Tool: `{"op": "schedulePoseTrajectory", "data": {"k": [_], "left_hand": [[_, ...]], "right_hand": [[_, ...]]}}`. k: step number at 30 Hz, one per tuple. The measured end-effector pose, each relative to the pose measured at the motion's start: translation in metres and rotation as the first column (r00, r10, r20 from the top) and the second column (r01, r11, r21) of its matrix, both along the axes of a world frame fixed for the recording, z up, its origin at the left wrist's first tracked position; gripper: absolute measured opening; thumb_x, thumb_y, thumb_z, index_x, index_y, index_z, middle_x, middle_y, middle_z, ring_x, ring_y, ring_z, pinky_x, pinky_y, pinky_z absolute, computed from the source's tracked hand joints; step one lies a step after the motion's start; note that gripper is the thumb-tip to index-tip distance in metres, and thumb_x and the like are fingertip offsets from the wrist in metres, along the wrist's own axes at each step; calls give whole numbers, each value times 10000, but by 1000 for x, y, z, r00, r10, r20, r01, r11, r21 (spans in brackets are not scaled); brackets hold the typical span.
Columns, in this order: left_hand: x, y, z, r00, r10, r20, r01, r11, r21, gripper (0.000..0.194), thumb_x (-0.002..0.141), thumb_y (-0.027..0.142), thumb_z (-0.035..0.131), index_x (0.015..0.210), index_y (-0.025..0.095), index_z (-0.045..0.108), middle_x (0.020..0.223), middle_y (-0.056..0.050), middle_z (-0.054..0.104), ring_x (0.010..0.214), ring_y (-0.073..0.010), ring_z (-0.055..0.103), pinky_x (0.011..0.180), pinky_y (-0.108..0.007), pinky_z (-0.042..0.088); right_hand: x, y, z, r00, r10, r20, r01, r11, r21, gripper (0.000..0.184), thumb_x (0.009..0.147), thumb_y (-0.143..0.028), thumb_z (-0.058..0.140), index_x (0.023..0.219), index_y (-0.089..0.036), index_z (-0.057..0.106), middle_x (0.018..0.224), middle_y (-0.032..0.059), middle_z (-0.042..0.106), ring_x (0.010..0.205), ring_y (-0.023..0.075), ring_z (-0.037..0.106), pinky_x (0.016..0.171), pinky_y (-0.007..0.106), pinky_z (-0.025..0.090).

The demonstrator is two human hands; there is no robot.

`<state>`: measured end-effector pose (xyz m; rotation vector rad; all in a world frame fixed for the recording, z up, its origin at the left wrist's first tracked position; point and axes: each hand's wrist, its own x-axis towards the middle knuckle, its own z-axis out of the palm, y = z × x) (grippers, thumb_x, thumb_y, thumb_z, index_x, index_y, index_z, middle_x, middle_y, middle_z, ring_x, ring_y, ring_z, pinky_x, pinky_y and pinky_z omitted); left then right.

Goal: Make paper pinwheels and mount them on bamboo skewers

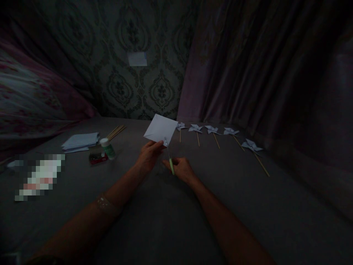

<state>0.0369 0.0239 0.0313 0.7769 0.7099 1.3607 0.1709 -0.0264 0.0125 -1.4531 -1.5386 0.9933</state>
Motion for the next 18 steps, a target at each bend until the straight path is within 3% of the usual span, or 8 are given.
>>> {"op": "schedulePoseTrajectory", "data": {"k": [18], "left_hand": [[2,-2,-1,1000,5,-16,-5,999,33,315,498,250,841,737,166,654,717,2,661,659,-133,618,590,-246,404]], "right_hand": [[-2,-1,3,998,-54,-9,54,998,-9,478,596,-616,643,469,-171,523,470,-25,471,478,89,396,477,238,300]]}}
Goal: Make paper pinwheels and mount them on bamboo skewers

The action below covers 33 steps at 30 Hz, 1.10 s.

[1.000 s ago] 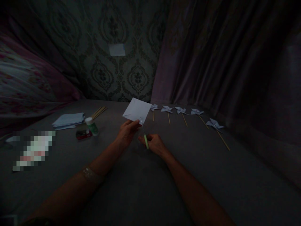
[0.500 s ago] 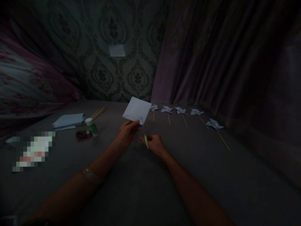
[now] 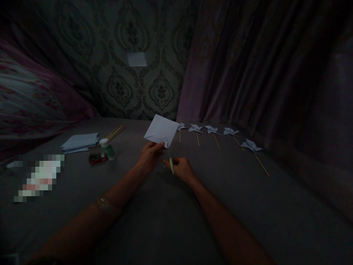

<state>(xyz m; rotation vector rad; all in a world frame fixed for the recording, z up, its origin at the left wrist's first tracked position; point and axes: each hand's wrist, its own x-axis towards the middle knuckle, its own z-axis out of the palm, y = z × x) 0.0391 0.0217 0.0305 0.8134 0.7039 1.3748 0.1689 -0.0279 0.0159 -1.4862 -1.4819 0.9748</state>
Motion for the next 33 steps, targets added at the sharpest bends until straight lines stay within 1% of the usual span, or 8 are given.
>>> {"op": "schedulePoseTrajectory", "data": {"k": [3,8,17,23,33], "left_hand": [[1,-2,-1,1000,-16,-4,16,1000,10,308,516,246,835,760,169,664,732,-1,664,669,-131,620,587,-240,408],[2,-3,-2,1000,-18,-10,19,1000,19,283,519,246,832,729,164,662,696,1,647,648,-124,611,579,-236,411],[3,-4,0,1000,-16,-10,16,1000,19,316,503,251,843,726,161,639,696,1,639,651,-130,614,581,-241,415],[3,-5,1,1000,-23,7,23,1000,15,313,497,221,840,737,164,649,700,5,645,640,-123,607,571,-237,414],[2,-4,1,999,-33,13,32,999,27,311,508,222,831,754,171,648,722,5,652,646,-119,598,579,-235,403]], "right_hand": [[0,1,-1,1000,1,-24,0,1000,10,475,595,-610,652,476,-170,518,472,-30,458,478,87,387,471,237,291],[1,2,-5,998,1,-58,1,999,36,481,593,-613,659,482,-173,500,479,-36,440,485,84,370,467,234,283],[1,4,-6,1000,-29,-3,29,998,61,499,610,-637,637,487,-170,509,482,-26,455,489,93,384,469,241,269],[3,6,-11,1000,-20,5,19,997,81,486,635,-615,632,491,-167,511,483,-32,448,486,89,377,470,237,279],[1,4,-6,1000,-23,10,22,997,73,505,622,-645,618,486,-171,506,480,-25,452,481,95,382,464,240,286]]}}
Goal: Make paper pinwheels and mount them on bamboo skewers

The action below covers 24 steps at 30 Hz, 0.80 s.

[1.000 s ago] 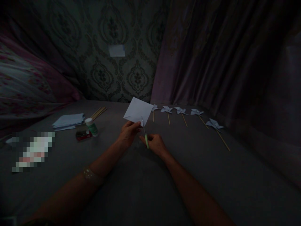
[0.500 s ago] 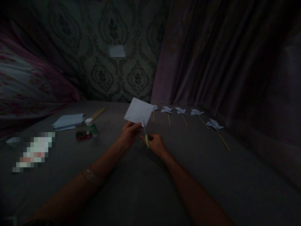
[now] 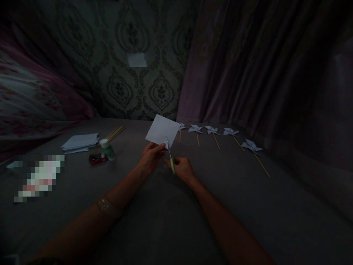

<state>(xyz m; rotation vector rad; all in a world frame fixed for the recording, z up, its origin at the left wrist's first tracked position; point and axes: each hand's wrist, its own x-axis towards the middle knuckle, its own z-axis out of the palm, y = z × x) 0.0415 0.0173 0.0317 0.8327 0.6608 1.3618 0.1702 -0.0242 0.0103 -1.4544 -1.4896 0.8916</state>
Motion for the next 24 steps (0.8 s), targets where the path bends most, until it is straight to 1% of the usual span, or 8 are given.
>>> {"op": "schedulePoseTrajectory", "data": {"k": [5,12,17,21,24], "left_hand": [[0,0,0,1000,-1,3,1,1000,-5,303,514,222,827,753,167,649,722,6,648,636,-114,596,578,-237,401],[0,0,1,999,-16,30,16,1000,-19,293,504,203,820,738,160,649,702,13,645,611,-106,594,554,-227,393],[0,0,4,997,-40,62,43,998,-53,262,520,161,798,732,156,645,696,12,648,598,-103,597,554,-229,400],[-1,0,4,996,-49,76,54,996,-67,236,548,154,787,722,152,628,689,10,647,599,-103,607,558,-230,414],[-1,1,4,996,-55,76,60,996,-67,241,558,162,792,724,149,617,681,8,648,596,-102,614,566,-230,428]], "right_hand": [[-1,-1,3,1000,-17,26,18,1000,-9,522,612,-659,611,458,-174,492,457,-28,430,469,91,370,458,242,265],[-1,-1,1,1000,-23,2,23,1000,-2,510,618,-641,631,465,-169,509,456,-26,457,458,89,382,453,235,289],[0,-1,1,1000,-16,20,16,1000,-4,510,633,-638,626,465,-171,508,450,-21,465,452,92,391,446,234,285],[0,-2,4,1000,-14,26,15,1000,-9,522,617,-654,624,451,-174,506,443,-22,452,453,92,384,449,237,285],[0,-1,3,1000,-7,20,7,1000,-3,522,620,-656,616,453,-175,501,447,-24,444,456,92,380,452,238,280]]}}
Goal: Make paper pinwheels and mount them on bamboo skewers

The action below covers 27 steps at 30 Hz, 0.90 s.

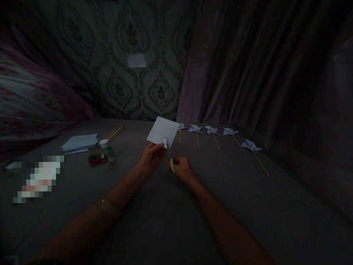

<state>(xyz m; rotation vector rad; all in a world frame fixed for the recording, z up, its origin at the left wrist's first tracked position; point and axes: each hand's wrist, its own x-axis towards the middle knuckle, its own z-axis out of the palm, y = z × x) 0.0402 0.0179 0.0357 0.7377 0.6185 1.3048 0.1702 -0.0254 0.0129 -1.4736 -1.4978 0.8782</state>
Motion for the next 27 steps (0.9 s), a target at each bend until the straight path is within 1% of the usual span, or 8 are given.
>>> {"op": "schedulePoseTrajectory", "data": {"k": [4,9,15,22,25,27], "left_hand": [[0,-1,1,1000,-10,13,10,1000,2,258,542,172,807,696,150,601,656,11,646,590,-101,617,556,-219,435],[0,-1,3,999,-14,35,14,1000,-19,255,534,157,799,695,150,601,652,6,649,588,-104,620,551,-213,440],[0,0,3,998,-36,42,36,999,6,237,565,153,785,701,155,591,654,11,640,591,-98,620,563,-219,452],[-1,-2,6,997,-41,71,44,998,-41,217,571,127,770,676,153,582,626,20,640,570,-90,620,553,-202,467],[-1,-1,4,997,-37,72,41,998,-55,220,560,123,770,658,154,575,605,21,632,563,-95,616,555,-208,468],[-1,1,2,998,-23,63,26,999,-45,242,545,131,781,641,160,560,595,26,623,561,-98,611,557,-216,463]], "right_hand": [[1,2,-3,1000,1,1,-1,1000,10,517,634,-656,600,463,-178,497,458,-23,450,463,95,386,459,239,283],[2,2,-2,999,-4,37,4,1000,1,527,630,-661,603,461,-172,501,457,-21,442,459,93,382,453,240,272],[1,2,-3,1000,-8,2,8,1000,2,521,619,-653,618,456,-172,502,451,-27,435,459,88,368,445,234,264],[0,1,-3,1000,-17,14,18,1000,-18,521,614,-655,618,451,-177,489,451,-26,433,456,88,366,443,237,266],[1,2,-4,1000,-11,12,11,1000,-26,512,618,-649,621,469,-172,511,466,-20,457,461,93,384,445,236,272],[2,2,-4,1000,15,21,-15,999,-36,497,625,-635,626,485,-167,534,481,-13,484,473,98,406,454,235,287]]}}
